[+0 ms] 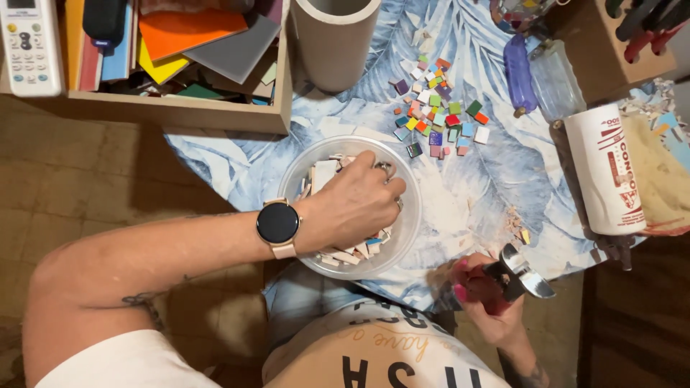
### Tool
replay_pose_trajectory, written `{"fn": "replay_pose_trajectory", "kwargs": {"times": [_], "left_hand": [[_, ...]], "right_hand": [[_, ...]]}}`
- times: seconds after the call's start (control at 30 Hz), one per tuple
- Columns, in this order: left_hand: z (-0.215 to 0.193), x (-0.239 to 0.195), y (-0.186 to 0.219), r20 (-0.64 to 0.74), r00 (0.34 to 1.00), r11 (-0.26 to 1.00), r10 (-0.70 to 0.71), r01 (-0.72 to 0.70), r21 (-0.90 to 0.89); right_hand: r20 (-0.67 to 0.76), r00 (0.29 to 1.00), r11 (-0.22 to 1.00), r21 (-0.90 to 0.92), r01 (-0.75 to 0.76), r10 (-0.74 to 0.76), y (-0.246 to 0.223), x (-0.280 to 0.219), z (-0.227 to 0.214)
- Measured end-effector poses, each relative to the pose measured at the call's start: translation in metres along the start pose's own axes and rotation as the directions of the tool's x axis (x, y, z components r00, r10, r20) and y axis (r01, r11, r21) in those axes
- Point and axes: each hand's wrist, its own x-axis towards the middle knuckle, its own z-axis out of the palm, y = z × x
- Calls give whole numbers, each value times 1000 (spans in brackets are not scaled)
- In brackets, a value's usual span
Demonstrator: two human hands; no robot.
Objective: Cutting small mosaic tiles into smaller fragments using glass nippers over a bowl
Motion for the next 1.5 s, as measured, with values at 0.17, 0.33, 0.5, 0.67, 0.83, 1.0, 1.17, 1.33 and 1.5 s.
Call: {"fn": "replay_pose_trajectory", "kwargs": {"times": [0.17, 0.33, 0.5, 0.67, 0.83, 1.0, 1.17, 1.33, 1.5], "left_hand": [[6, -1, 9, 3, 1000, 1000, -3, 3, 14], [0, -2, 9, 29, 999, 999, -34, 33, 20], [-1, -7, 13, 9, 994, 987, -106, 104, 125], [-7, -8, 14, -42, 997, 991, -70, 75, 116], [-7, -3, 12, -62, 997, 994, -35, 41, 104], [0, -4, 10, -110, 994, 998, -5, 11, 58], [-44, -12, 29, -269, 920, 872, -285, 132, -471], [-73, 10, 94, -264, 698, 338, -665, -33, -940], [-39, 57, 135, 221, 592, -501, -775, -364, -785]], "right_hand": [[-54, 997, 998, 20, -61, 62, 9, -13, -11], [12, 997, 996, 50, -78, 77, -2, -7, -9], [-37, 994, 994, -34, -106, 105, -1, -10, -11], [-53, 995, 990, -106, -90, 85, 1, -12, -12], [-7, 999, 976, -212, -46, 46, -11, -3, -5], [-71, 993, 994, -60, -94, 90, -11, -5, -2], [-81, 992, 995, -35, -99, 95, -9, -6, -3], [-105, 993, 999, -15, -49, 47, -10, -12, -17], [-99, 991, 855, -519, 26, -91, -19, -29, -72]]}}
